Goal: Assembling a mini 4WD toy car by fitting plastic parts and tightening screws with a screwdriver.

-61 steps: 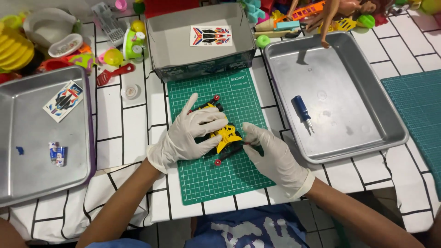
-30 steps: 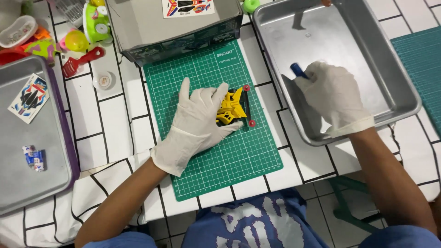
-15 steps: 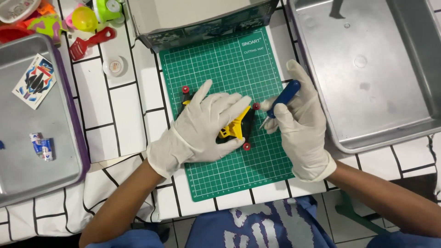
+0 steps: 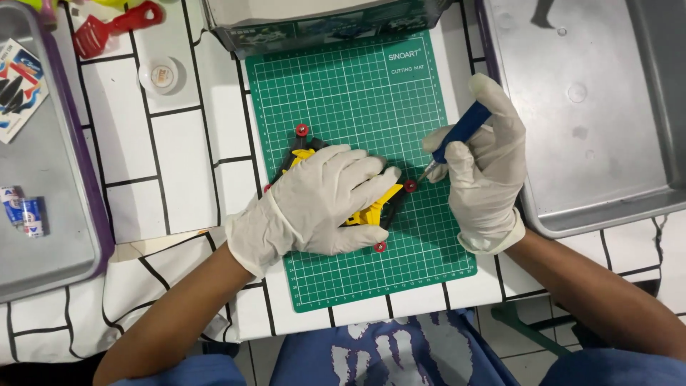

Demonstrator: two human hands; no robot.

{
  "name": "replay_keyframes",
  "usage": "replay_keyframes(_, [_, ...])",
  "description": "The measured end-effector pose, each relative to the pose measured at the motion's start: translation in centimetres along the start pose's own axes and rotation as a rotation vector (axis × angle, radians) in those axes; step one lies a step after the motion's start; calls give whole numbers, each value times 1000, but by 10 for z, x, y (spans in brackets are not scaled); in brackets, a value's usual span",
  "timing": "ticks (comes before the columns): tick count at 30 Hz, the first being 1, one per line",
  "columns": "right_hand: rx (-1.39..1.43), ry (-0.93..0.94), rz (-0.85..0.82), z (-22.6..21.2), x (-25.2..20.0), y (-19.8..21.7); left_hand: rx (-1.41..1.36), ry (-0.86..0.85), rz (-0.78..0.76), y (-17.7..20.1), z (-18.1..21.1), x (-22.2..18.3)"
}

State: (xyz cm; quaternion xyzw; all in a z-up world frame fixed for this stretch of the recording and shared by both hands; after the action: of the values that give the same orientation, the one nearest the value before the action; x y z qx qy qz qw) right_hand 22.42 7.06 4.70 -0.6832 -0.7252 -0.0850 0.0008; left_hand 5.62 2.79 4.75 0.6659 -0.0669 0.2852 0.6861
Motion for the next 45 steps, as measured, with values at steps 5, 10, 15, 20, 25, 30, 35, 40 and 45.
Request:
replay_keyframes(5, [28, 1, -56, 8, -1, -3, -18, 13, 23, 5, 0, 4])
replay_keyframes(10, [32, -35, -70, 10, -1, -3, -28, 8, 31, 7, -1, 4])
replay_keyframes(15, [121, -52, -112, 18, -2, -3, -30, 8, 39, 10, -1, 7])
replay_keyframes(20, [121, -36, -150, 18, -2, -4, -48, 10, 47, 13, -1, 8])
replay_keyframes(25, [136, -70, -187, 26, -6, -2, -24, 12, 23, 8, 0, 4])
replay_keyframes(30, [134, 3, -180, 28, -9, 3, -21, 28, 44, 7, -1, 2])
replay_keyframes(35, [61, 98, -168, 16, -11, 0, -21, 16, 46, 5, -1, 1])
replay_keyframes(40, [48, 290, -69, 4, -16, 5, -37, 4, 65, 9, 0, 3])
replay_keyframes(45, [31, 220, -30, 9, -18, 9, -24, 12, 25, 2, -1, -1])
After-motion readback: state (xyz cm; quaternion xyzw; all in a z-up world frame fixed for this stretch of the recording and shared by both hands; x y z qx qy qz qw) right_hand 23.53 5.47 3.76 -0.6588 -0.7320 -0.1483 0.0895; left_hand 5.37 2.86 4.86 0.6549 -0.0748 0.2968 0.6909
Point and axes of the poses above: each hand's wrist, its own x-axis towards the middle knuckle, its own y-axis out of the back of the hand, z = x × y, the point moved 8 cm from there along x, towards the middle knuckle, and after that the axes turned 14 degrees about -y, right-handed, at the moved point
